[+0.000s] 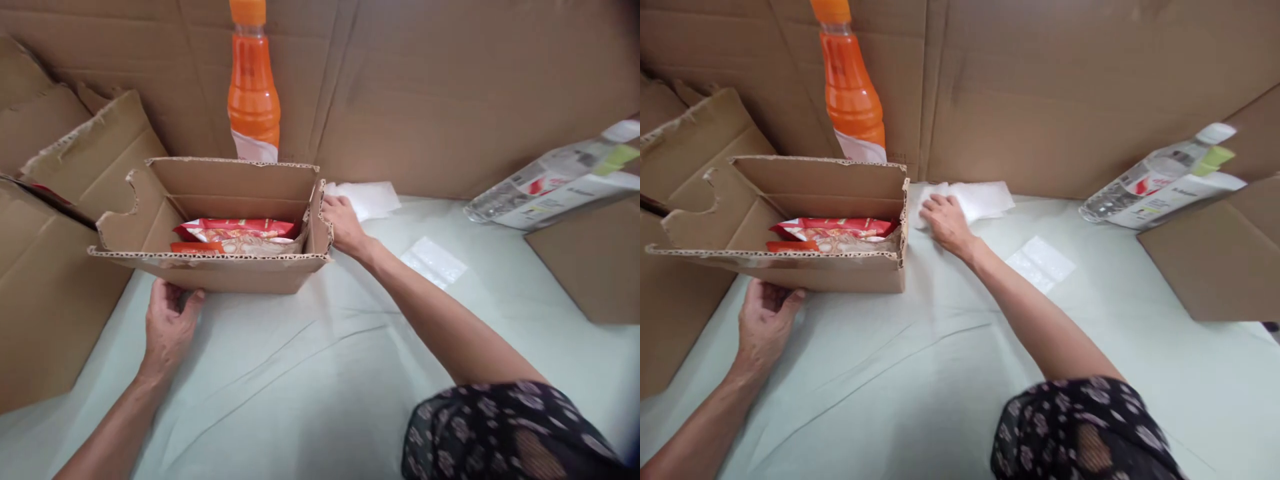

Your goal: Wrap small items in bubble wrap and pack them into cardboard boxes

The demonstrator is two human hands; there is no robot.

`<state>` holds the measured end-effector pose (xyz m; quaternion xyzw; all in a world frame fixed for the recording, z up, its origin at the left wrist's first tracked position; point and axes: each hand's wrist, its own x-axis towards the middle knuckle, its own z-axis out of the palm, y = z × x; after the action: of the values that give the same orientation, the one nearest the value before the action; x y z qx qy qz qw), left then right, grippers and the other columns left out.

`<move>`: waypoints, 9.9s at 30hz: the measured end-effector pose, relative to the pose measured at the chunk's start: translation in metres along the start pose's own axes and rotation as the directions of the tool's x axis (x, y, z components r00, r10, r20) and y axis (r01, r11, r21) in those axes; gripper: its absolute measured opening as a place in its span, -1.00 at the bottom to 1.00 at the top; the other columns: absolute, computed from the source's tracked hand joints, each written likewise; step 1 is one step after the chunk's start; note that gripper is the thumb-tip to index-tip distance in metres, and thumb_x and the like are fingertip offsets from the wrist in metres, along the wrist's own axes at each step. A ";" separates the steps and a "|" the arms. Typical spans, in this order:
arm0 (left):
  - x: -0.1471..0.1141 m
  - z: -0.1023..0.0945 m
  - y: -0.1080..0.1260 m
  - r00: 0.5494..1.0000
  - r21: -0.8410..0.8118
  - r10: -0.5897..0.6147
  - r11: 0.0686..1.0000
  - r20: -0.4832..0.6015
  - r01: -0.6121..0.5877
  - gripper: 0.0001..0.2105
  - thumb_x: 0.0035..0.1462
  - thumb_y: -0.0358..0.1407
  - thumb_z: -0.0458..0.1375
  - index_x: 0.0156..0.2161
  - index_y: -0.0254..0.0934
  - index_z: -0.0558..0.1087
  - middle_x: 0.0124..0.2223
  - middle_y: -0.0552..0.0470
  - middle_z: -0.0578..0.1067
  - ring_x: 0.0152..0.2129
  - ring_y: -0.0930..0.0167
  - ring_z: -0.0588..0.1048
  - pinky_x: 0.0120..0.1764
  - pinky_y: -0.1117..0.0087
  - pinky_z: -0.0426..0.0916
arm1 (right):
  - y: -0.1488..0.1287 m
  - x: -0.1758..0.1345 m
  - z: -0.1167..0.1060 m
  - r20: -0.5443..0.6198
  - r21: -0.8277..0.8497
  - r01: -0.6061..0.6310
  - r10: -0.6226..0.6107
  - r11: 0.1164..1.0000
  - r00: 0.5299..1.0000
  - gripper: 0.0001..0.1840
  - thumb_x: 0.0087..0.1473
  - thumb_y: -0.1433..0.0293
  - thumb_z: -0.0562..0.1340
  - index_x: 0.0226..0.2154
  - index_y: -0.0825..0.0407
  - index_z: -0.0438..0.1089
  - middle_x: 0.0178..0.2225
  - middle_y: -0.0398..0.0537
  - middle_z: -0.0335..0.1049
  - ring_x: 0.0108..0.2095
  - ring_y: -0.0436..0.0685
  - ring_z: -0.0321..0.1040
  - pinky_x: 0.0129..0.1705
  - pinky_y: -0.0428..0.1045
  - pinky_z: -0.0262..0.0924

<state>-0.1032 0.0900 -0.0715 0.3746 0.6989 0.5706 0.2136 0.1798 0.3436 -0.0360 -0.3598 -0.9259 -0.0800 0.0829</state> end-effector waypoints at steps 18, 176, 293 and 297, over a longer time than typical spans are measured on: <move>0.036 0.028 0.036 0.998 0.116 0.064 0.991 0.009 -0.065 -0.60 -0.09 -0.10 0.33 -0.16 -0.26 0.43 -0.25 0.00 0.49 -0.30 0.33 0.49 -0.22 0.28 0.45 | -0.088 -0.077 -0.009 -0.007 0.839 -0.151 0.288 0.523 0.958 -0.34 0.26 0.17 0.14 0.33 0.06 0.13 0.24 0.24 0.34 0.14 0.34 0.40 0.17 0.29 0.32; -0.069 -0.027 0.044 0.540 0.380 0.606 0.384 0.584 -0.842 -0.43 0.13 -0.59 0.04 0.22 -0.16 0.34 -0.04 -0.07 0.55 0.01 0.25 0.49 0.24 0.04 0.27 | -0.075 -0.175 -0.088 -0.175 0.269 0.181 -0.137 0.946 0.975 -0.60 -0.01 0.68 0.09 -0.20 -0.02 0.40 0.12 0.08 0.46 0.14 0.31 0.32 0.07 0.23 0.21; 0.090 0.047 0.151 0.621 0.410 0.694 0.479 0.365 -0.776 -0.76 0.11 -0.45 0.06 -0.15 -0.32 0.50 -0.20 -0.01 0.53 -0.05 0.21 0.51 0.24 -0.12 0.18 | -0.154 -0.186 -0.084 0.027 0.869 -0.183 0.326 0.460 0.945 -0.89 0.17 0.30 0.32 -0.30 -0.01 0.52 -0.34 -0.10 0.52 -0.36 0.07 0.43 -0.29 -0.06 0.35; 0.062 0.031 0.148 0.575 0.368 0.703 0.448 0.419 -0.815 -0.82 0.17 -0.42 0.04 -0.27 -0.26 0.50 -0.29 0.05 0.55 -0.24 0.32 0.51 0.20 -0.04 0.26 | -0.126 -0.193 -0.110 -0.065 0.823 -0.186 0.413 0.537 0.908 -0.83 0.17 0.26 0.34 -0.20 -0.02 0.52 -0.36 -0.13 0.52 -0.38 0.07 0.43 -0.29 -0.04 0.37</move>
<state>-0.0780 0.1672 0.0703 0.7472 0.5556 0.3488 -0.1062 0.2454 0.1028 0.0187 -0.4246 -0.7664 0.3152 0.3647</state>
